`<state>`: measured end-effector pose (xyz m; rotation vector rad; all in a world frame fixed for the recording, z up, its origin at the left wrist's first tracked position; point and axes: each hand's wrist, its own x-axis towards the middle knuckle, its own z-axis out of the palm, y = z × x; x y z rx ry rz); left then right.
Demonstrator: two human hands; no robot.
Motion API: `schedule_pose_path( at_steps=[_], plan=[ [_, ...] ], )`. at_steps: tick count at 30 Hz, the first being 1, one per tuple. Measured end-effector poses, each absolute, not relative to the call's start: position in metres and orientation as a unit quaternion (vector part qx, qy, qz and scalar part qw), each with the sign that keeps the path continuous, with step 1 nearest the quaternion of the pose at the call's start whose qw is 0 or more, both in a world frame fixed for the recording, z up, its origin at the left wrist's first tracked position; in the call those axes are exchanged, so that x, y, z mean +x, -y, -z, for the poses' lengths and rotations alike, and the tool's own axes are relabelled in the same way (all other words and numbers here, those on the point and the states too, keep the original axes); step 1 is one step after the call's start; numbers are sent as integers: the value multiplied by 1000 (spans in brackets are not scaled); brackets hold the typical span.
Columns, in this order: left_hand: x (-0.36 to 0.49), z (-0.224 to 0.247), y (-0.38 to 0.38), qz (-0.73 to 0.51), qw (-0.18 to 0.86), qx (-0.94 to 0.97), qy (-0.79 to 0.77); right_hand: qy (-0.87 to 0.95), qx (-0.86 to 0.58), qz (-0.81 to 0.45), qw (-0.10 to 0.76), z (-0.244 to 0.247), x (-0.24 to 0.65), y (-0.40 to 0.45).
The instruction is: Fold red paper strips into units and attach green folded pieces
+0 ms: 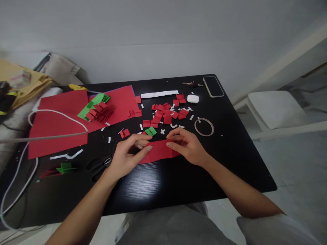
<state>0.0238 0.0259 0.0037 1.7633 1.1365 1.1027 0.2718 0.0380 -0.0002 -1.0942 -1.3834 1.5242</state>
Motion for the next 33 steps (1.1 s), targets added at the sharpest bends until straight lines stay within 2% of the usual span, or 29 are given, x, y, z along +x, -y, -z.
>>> schedule_pose_path(
  at_steps=[10,33],
  plan=[
    [29,-2,-30,-418,421,628,-504,550,-453,-572,406,6,268,-38],
    [36,1,-26,-411,376,666,-496,526,-456,-553,458,7,262,-33]
  ],
)
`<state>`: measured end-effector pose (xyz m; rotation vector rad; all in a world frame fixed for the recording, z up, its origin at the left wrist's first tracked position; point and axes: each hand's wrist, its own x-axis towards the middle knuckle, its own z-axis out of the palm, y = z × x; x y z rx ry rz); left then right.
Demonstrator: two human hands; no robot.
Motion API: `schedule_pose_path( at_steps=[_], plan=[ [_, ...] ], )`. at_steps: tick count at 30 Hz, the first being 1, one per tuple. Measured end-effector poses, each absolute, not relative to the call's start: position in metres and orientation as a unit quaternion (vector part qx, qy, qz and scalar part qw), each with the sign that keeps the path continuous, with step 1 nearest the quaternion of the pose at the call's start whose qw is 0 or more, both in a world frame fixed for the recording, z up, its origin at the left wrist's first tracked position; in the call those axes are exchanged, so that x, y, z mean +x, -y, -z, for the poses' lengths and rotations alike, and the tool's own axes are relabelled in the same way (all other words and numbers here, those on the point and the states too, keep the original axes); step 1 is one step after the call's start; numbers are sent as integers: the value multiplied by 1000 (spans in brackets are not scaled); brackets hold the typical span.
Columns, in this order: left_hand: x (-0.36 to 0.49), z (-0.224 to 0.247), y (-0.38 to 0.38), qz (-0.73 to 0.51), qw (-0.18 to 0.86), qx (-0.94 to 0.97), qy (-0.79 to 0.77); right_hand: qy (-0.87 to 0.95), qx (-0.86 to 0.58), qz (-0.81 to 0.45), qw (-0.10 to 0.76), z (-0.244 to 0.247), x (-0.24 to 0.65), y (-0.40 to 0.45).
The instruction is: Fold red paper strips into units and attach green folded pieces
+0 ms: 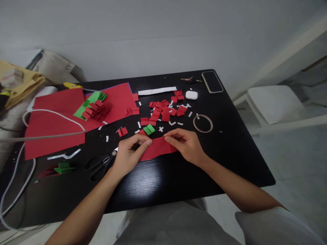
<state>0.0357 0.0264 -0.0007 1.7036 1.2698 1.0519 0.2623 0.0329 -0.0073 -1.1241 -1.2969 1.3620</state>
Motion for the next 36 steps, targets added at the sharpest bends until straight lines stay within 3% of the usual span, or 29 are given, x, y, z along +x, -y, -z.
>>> schedule_pose_path(
  at_steps=[7,13,22,30,36],
  plan=[
    [34,0,-24,-418,306,698,-494,494,-432,-598,459,6,263,-32],
    [35,2,-22,-420,284,710,-490,519,-464,-555,456,7,262,-33],
    [36,2,-22,-403,292,694,-520,549,-458,-519,467,7,262,-30],
    [39,4,-21,-375,293,725,-498,560,-466,-546,413,8,260,-30],
    [39,6,-20,-373,310,708,-513,561,-460,-546,418,9,259,-30]
  ],
)
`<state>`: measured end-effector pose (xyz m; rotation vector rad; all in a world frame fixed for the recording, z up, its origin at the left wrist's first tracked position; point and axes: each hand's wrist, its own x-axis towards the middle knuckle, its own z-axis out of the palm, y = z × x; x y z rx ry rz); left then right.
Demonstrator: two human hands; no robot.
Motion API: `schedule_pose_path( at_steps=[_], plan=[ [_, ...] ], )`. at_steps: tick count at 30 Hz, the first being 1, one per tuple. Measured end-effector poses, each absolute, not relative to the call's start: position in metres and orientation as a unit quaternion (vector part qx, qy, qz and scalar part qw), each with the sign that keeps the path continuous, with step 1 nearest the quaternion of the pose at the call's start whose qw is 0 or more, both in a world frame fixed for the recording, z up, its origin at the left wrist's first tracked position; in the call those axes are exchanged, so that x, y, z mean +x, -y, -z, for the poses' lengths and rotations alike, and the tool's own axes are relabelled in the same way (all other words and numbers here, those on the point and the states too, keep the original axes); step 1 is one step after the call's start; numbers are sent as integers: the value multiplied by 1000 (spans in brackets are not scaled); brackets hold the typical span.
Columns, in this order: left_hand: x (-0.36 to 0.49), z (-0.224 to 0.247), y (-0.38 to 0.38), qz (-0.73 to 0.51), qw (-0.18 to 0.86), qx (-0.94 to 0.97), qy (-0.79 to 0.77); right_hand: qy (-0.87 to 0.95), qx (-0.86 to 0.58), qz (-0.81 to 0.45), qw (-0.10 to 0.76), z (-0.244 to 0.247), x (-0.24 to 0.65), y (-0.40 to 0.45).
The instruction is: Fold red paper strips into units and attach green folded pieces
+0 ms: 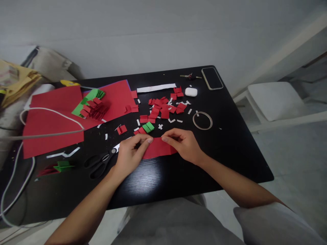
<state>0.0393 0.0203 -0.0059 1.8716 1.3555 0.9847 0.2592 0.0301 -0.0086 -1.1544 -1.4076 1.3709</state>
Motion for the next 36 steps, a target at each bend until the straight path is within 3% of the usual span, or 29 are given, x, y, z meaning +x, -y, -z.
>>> schedule_pose_path(
  at_steps=[8,17,22,28,30,34,36],
  plan=[
    [39,7,-23,-383,317,672,-548,510,-478,-587,409,10,262,-35],
    [37,14,-27,-368,399,651,-531,509,-490,-569,421,13,262,-35],
    [34,8,-27,-378,332,699,-509,547,-474,-540,430,10,261,-32],
    [32,3,-27,-463,199,740,-446,504,-502,-469,524,20,261,-38],
    [30,6,-27,-478,147,757,-420,437,-513,-524,520,21,261,-41],
    [25,10,-28,-465,86,796,-378,308,-419,-772,366,14,261,-43],
    [24,11,-27,-437,86,815,-371,283,-386,-816,325,11,260,-41]
  ],
)
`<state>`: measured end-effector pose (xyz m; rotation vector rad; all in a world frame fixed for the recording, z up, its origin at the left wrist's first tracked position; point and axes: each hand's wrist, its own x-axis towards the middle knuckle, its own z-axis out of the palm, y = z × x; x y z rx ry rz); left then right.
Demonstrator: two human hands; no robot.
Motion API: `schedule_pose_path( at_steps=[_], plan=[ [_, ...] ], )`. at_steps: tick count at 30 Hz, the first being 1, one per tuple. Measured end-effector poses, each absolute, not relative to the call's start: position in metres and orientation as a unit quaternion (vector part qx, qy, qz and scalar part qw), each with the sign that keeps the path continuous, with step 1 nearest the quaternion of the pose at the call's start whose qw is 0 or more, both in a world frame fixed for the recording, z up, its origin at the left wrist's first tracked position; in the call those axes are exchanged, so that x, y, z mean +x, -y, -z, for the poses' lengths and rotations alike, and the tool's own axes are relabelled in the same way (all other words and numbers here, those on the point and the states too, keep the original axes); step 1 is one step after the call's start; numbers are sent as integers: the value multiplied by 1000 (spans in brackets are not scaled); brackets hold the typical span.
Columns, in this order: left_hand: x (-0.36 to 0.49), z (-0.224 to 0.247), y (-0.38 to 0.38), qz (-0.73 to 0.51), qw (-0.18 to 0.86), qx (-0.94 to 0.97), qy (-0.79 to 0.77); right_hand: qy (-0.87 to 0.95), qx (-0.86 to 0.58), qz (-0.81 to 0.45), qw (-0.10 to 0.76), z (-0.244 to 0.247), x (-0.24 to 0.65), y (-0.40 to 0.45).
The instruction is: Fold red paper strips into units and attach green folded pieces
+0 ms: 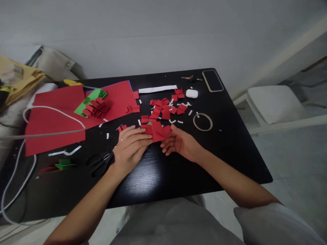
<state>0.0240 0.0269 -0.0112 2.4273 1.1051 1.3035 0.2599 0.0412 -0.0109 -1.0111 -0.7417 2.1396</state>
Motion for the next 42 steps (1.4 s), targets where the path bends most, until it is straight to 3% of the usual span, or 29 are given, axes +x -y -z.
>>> schedule_pose_path(
  at_steps=[4,8,11,14,17,27,35,38,42],
  plan=[
    [27,11,-25,-403,83,831,-376,287,-401,-797,350,12,257,-37],
    [32,15,-27,-470,118,741,-465,300,-418,-765,386,16,255,-37],
    [38,22,-28,-544,315,594,-502,313,-429,-745,402,17,255,-37],
    [47,25,-25,-512,536,458,-490,319,-428,-742,404,18,254,-35],
    [57,24,-18,-435,616,434,-492,329,-419,-748,396,18,251,-32],
    [54,18,-28,-362,638,425,-531,415,-466,-688,371,16,258,-39],
    [46,17,-25,-239,636,471,-562,555,-534,-593,234,12,275,-36],
    [34,7,-14,-174,554,556,-594,667,-571,-422,224,9,280,-22],
    [15,-7,-1,-172,316,673,-646,738,-545,-243,314,9,286,-1]
  ],
)
